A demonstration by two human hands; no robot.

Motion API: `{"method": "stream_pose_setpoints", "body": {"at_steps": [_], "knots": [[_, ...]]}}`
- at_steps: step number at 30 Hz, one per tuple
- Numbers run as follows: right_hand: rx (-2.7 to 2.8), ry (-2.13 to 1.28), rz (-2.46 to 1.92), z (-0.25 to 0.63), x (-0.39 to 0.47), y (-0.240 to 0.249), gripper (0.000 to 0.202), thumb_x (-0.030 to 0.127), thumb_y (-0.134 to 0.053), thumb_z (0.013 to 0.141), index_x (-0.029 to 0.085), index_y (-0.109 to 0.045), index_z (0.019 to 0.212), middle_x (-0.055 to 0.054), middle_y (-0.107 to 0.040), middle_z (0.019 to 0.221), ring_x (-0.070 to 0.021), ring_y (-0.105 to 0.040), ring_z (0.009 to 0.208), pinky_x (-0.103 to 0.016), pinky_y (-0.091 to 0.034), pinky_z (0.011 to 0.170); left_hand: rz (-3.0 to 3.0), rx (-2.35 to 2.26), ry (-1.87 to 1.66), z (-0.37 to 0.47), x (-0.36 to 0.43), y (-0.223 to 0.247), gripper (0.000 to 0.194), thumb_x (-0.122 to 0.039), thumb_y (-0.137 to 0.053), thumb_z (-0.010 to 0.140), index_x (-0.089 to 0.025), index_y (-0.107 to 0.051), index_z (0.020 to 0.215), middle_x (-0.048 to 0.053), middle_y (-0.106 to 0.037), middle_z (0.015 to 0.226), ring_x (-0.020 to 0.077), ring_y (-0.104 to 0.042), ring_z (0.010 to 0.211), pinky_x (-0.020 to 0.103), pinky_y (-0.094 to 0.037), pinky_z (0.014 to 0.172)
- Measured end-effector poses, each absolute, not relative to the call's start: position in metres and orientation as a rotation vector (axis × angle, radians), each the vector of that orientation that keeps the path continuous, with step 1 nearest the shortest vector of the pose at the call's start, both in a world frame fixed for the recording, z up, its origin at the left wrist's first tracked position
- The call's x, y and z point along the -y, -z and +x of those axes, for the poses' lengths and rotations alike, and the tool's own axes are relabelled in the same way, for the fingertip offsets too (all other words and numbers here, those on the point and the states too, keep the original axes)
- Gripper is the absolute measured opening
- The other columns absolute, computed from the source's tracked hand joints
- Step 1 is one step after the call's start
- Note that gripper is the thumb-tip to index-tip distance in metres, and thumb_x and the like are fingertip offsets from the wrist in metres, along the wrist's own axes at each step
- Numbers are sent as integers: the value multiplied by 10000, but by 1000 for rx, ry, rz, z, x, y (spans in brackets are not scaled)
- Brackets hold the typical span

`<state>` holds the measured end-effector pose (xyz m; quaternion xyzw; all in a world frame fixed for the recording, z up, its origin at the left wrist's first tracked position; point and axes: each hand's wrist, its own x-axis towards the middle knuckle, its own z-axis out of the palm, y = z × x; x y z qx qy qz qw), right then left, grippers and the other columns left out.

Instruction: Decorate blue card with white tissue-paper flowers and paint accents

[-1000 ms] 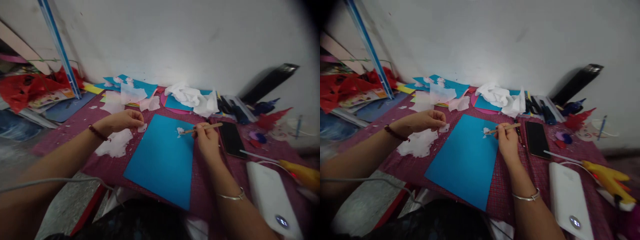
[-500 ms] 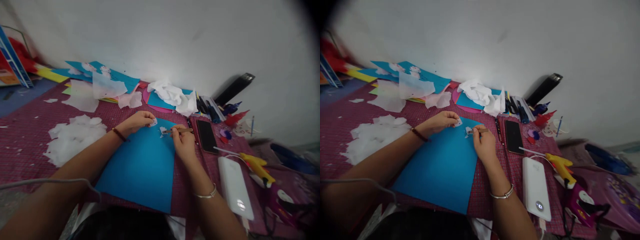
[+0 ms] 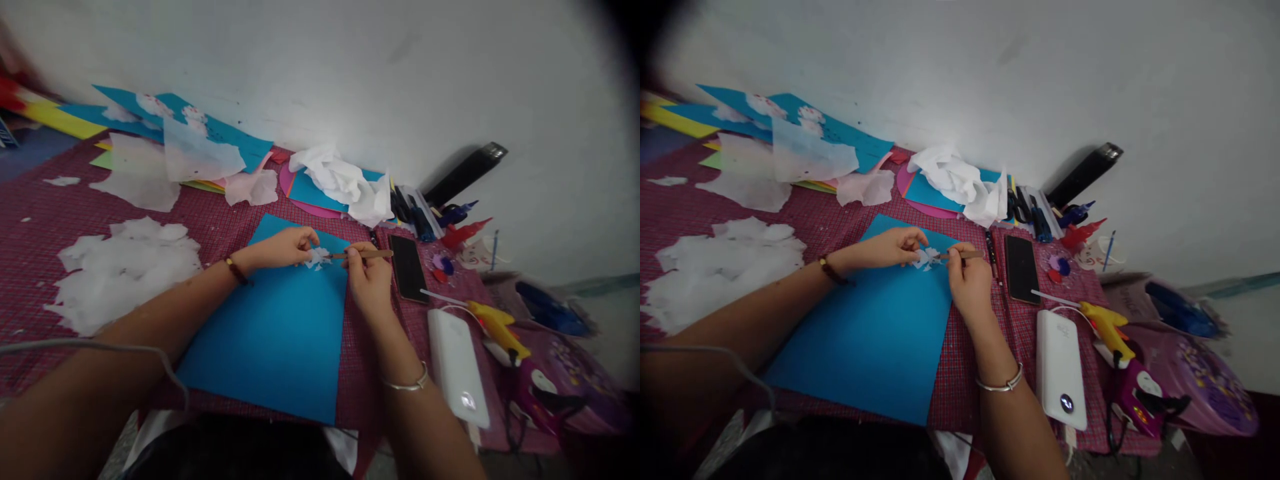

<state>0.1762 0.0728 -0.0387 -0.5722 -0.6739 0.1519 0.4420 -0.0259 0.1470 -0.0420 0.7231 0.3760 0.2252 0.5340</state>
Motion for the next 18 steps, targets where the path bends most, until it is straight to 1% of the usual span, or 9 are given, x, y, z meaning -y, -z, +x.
{"method": "stream_pose_setpoints", "body": {"at_steps": [3,5,9,13,18], "knots": [[1656,-382,-1414,177,-73,38,226,372,-460,953,213,-600,875,-13,-681,695,-181,-644,622,-302,-464,605,1856,-998,-572,-18,-145,45,93,-83,-586,710,-141,-612,778,-31,-584,631,99,-524,574,204,-377,536],[1651,-380,-1408,178,-72,38,222,370,-461,952,212,-598,877,-11,-679,691,-182,-646,629,-303,-469,615,1900,-1003,-590,-18,-146,46,41,-110,-596,708,-140,-625,707,-11,-615,655,111,-544,627,211,-385,574],[1634,-368,-1396,177,-72,36,221,358,-461,948,207,-597,861,-10,-669,685,-177,-636,631,-306,-476,632,1861,-963,-603,-28,-152,46,82,-194,-615,718,-142,-677,726,7,-665,709,121,-570,673,214,-414,619],[1611,-381,-1381,177,-73,35,223,345,-461,945,203,-595,837,-21,-672,709,-173,-632,643,-305,-474,633,1797,-809,-481,-43,-160,43,134,-258,-643,723,-155,-710,775,-7,-665,670,97,-544,586,197,-400,571],[1566,-396,-1397,176,-71,35,226,366,-467,946,203,-602,865,-15,-664,681,-179,-641,641,-310,-484,637,1798,-789,-520,-37,-164,46,118,-222,-647,716,-161,-733,768,1,-691,683,91,-547,573,192,-385,552]]}}
